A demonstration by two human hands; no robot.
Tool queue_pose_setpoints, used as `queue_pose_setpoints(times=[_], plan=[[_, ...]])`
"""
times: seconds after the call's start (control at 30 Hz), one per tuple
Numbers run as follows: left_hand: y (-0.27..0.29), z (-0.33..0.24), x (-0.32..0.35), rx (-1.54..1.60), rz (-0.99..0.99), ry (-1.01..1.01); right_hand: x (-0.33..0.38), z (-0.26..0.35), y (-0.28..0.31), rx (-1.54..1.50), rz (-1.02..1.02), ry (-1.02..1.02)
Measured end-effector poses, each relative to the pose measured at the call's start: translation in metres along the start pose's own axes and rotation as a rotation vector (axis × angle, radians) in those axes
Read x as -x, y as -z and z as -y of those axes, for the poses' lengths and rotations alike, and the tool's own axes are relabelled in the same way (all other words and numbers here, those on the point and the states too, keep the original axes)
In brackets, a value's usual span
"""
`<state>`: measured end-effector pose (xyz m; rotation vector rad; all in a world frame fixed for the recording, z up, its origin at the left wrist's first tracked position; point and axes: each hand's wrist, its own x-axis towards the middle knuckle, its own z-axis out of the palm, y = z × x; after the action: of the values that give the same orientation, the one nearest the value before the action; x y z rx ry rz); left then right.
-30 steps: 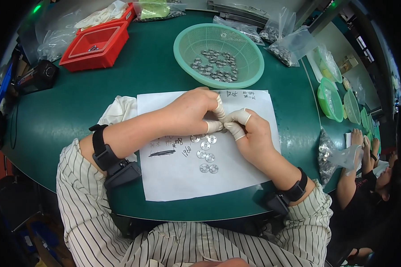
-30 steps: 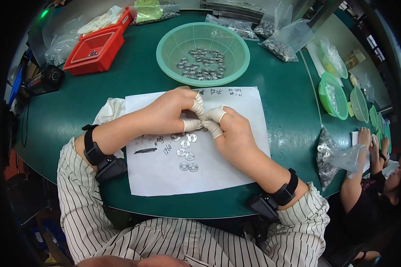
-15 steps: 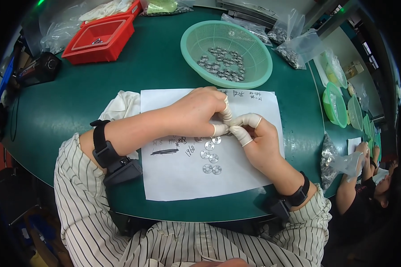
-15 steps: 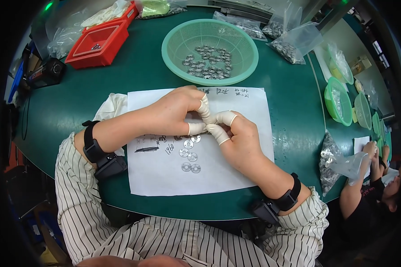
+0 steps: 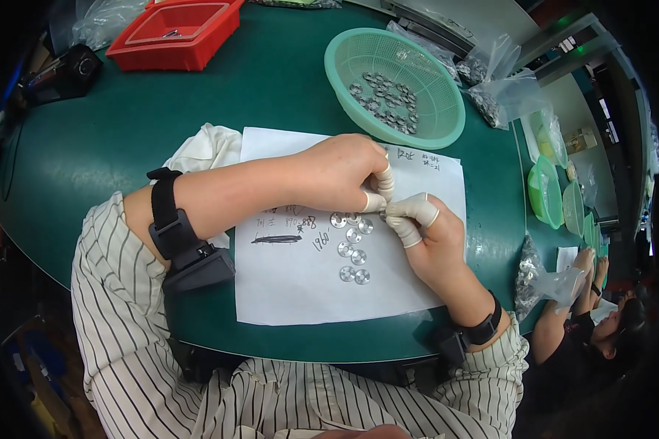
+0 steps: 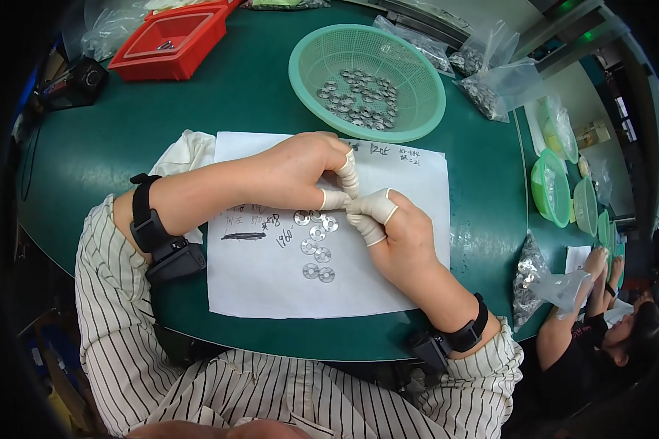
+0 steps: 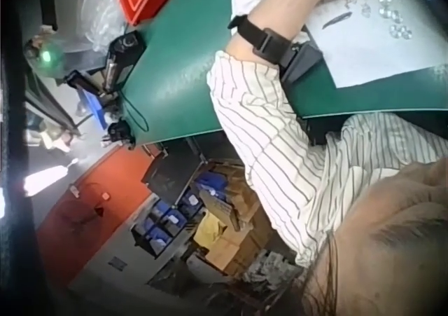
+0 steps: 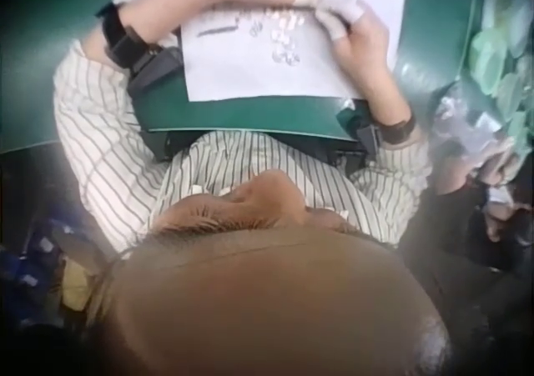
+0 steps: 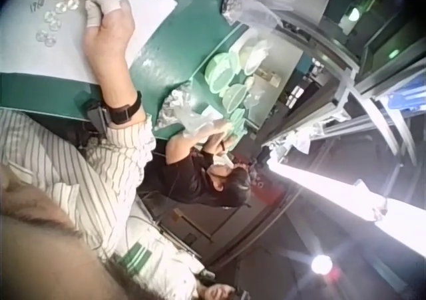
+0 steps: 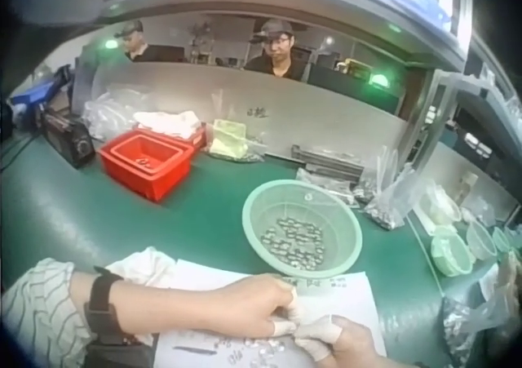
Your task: The person picks up a metal disc and a small pin from the table, inserts the pin into the disc, and places the assembled unit into a green basket, repeating the process several times.
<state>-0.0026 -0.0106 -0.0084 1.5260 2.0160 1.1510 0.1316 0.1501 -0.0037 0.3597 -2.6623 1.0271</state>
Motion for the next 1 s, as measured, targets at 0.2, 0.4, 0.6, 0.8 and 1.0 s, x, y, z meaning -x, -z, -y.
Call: queue_pose_setpoints(times=[0.2, 0.4, 0.6, 0.8, 1.0], plan=[[0.0, -0.002, 0.001, 0.017, -0.009, -0.014, -0.002, 0.005, -0.002, 0.018, -0.034, -0.02], [0.0, -0.001, -0.001, 0.025, 0.012, 0.02, -0.004, 0.005, -0.007, 0.098, -0.063, -0.024], [-0.003, 0.002, -0.001, -0.071, -0.018, -0.101, 0.001, -0.002, -0.007, 0.071, -0.064, 0.066], [-0.005, 0.001, -0.001, -0.059, -0.028, -0.155, 0.0, -0.009, 0.002, -0.502, -0.181, -0.333], [0.0, -0.004, -0.001, 0.065, -0.001, 0.022, -0.001, -0.01, -0.006, -0.351, -0.09, -0.23]])
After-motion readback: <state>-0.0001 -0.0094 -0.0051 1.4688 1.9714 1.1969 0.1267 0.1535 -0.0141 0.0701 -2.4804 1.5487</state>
